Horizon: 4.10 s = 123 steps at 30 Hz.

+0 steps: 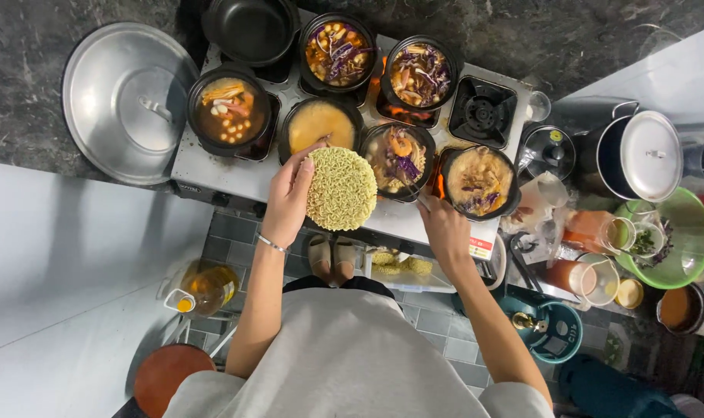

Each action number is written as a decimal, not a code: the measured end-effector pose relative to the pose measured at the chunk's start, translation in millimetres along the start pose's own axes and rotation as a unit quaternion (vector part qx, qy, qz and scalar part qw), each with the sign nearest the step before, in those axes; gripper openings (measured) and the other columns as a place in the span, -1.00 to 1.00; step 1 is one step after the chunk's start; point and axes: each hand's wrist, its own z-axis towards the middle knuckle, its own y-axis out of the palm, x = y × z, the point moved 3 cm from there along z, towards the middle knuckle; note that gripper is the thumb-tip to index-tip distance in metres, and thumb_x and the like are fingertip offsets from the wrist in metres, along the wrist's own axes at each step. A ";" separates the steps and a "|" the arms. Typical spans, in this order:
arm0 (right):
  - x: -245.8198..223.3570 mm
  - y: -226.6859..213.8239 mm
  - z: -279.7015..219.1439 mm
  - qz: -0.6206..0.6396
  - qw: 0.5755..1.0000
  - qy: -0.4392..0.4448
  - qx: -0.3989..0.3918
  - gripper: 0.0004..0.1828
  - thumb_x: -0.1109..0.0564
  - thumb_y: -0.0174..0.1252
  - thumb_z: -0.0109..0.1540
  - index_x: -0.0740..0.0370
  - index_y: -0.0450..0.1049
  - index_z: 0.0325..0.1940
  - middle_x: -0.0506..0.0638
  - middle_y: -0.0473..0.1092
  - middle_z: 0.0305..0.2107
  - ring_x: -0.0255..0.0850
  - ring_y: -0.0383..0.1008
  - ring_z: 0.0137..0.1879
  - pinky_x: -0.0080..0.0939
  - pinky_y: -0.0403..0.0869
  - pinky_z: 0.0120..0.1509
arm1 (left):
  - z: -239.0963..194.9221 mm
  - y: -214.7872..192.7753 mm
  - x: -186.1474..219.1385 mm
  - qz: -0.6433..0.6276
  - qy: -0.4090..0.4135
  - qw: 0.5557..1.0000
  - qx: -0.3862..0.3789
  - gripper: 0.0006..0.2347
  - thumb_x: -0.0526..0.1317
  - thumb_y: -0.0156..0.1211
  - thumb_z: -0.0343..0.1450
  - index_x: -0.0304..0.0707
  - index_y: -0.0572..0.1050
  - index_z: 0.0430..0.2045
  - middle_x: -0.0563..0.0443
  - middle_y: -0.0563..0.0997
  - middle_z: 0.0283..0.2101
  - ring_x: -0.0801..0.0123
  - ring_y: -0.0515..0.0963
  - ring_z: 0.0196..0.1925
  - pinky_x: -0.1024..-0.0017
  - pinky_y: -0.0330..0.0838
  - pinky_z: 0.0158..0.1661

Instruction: The person stands at a gas stove with multiple clay pots of simmering soup and adds blocks of instant noodles into the pots, using tongs to press and stir the noodles into the broth. They retrieve additional noodle blocks from a container and continue adding and stirring them across the pots.

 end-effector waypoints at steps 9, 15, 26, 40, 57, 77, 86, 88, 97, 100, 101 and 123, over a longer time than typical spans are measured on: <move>34.3 -19.3 5.9 -0.031 0.998 0.044 0.013 -0.71 -0.03 0.25 0.30 0.29 0.56 -0.18 0.18 0.54 -0.47 0.07 0.55 -0.49 0.00 0.49 -0.47 | 2.6 6.3 -3.9 0.004 0.010 1.000 -0.014 -0.65 -0.11 -0.05 0.63 -0.41 0.45 0.19 0.01 0.60 0.15 0.49 0.54 0.16 0.47 0.40 0.21; 23.0 8.8 0.9 0.007 0.991 0.095 -0.099 -0.65 -0.11 0.23 0.32 0.24 0.59 -0.17 0.21 0.53 -0.49 0.12 0.57 -0.48 0.03 0.52 -0.43 | 0.5 7.7 0.2 0.003 -0.002 1.000 -0.017 -0.65 -0.12 -0.06 0.64 -0.42 0.46 0.18 -0.01 0.60 0.14 0.49 0.54 0.17 0.47 0.39 0.22; 1.3 -4.1 -13.6 0.059 0.986 0.136 -0.077 -0.62 -0.12 0.27 0.25 0.25 0.56 -0.09 0.29 0.51 -0.49 0.31 0.54 -0.38 0.22 0.50 -0.32 | 1.9 8.3 -4.4 0.001 0.007 1.000 -0.016 -0.65 -0.12 -0.07 0.63 -0.43 0.44 0.19 -0.03 0.58 0.16 0.47 0.53 0.20 0.46 0.37 0.25; 0.6 -6.6 3.3 0.094 0.983 0.151 -0.034 -0.67 -0.07 0.22 0.29 0.24 0.57 -0.06 0.31 0.47 -0.57 0.31 0.53 -0.41 0.22 0.50 -0.34 | 7.9 -20.8 -22.5 0.055 -0.007 0.998 0.042 -0.66 -0.12 -0.04 0.61 -0.37 0.45 0.18 0.02 0.62 0.05 0.50 0.59 0.04 0.47 0.51 0.06; -43.2 -67.3 -1.1 0.586 0.731 0.217 -0.276 -0.62 -0.06 0.03 0.36 0.27 0.58 -0.01 -0.24 0.15 -0.67 -0.49 0.03 -0.65 -0.34 0.02 -0.61 | 26.8 -43.9 -63.1 0.223 0.016 0.969 0.103 -0.66 -0.06 0.07 0.57 -0.42 0.50 0.04 -0.12 0.68 -0.18 0.42 0.60 -0.18 0.42 0.48 -0.12; -92.0 11.1 60.6 0.087 0.993 0.016 0.081 -0.68 -0.01 0.25 0.33 0.27 0.52 0.03 0.16 0.56 -0.29 0.10 0.57 -0.34 0.00 0.49 -0.36 | 43.8 -110.2 1.7 0.355 0.149 0.903 0.193 -0.65 -0.19 0.04 0.60 -0.46 0.40 0.23 -0.33 0.47 0.31 -0.05 0.45 0.37 0.22 0.33 0.33; -143.0 40.0 50.3 -0.051 0.994 0.081 0.052 -0.71 -0.07 0.20 0.37 0.18 0.51 -0.02 0.09 0.57 -0.32 0.10 0.58 -0.40 0.03 0.50 -0.43 | 40.1 -169.5 60.5 0.315 0.178 0.926 0.110 -0.68 -0.23 0.01 0.61 -0.46 0.41 0.23 -0.30 0.49 0.30 -0.04 0.46 0.39 0.22 0.34 0.33; -155.8 37.3 46.8 -0.045 0.993 0.081 0.079 -0.68 -0.06 0.18 0.37 0.22 0.50 0.02 0.13 0.57 -0.31 0.10 0.58 -0.41 0.01 0.50 -0.46 | 43.8 -177.7 64.3 0.305 0.180 0.930 0.095 -0.68 -0.23 0.00 0.62 -0.46 0.41 0.22 -0.30 0.50 0.30 -0.03 0.46 0.39 0.23 0.34 0.33; -193.7 25.2 46.4 0.002 0.968 0.251 0.015 -0.70 -0.07 0.21 0.33 0.19 0.55 -0.05 0.29 0.50 -0.50 0.36 0.51 -0.35 0.30 0.46 -0.31 | 48.5 -184.1 84.0 0.219 0.125 0.968 0.021 -0.65 -0.18 -0.03 0.59 -0.40 0.41 0.24 -0.19 0.54 0.27 0.15 0.57 0.26 0.33 0.44 0.23; -181.0 35.2 42.0 0.031 0.960 0.275 0.038 -0.69 -0.09 0.22 0.33 0.22 0.59 -0.14 0.35 0.49 -0.48 0.39 0.50 -0.28 0.31 0.47 -0.20 | 45.8 -185.4 80.8 0.233 0.180 0.956 0.011 -0.66 -0.20 -0.01 0.62 -0.44 0.41 0.24 -0.25 0.51 0.31 0.07 0.49 0.39 0.29 0.36 0.32; -172.1 41.7 39.3 0.059 0.958 0.277 0.040 -0.66 -0.10 0.23 0.32 0.25 0.60 -0.19 0.33 0.50 -0.46 0.38 0.51 -0.27 0.29 0.48 -0.18 | 45.6 -185.5 80.3 0.222 0.177 0.959 0.006 -0.67 -0.19 -0.01 0.62 -0.43 0.42 0.23 -0.25 0.51 0.30 0.08 0.49 0.38 0.30 0.38 0.31; -124.8 107.5 13.6 0.209 0.942 0.262 0.027 -0.52 -0.17 0.25 0.32 0.37 0.61 -0.19 0.27 0.45 -0.58 0.15 0.52 -0.42 -0.01 0.44 -0.33 | 46.5 -172.0 67.0 0.216 0.162 0.962 -0.039 -0.68 -0.15 -0.05 0.62 -0.37 0.48 0.16 -0.21 0.56 0.24 0.10 0.53 0.34 0.32 0.37 0.30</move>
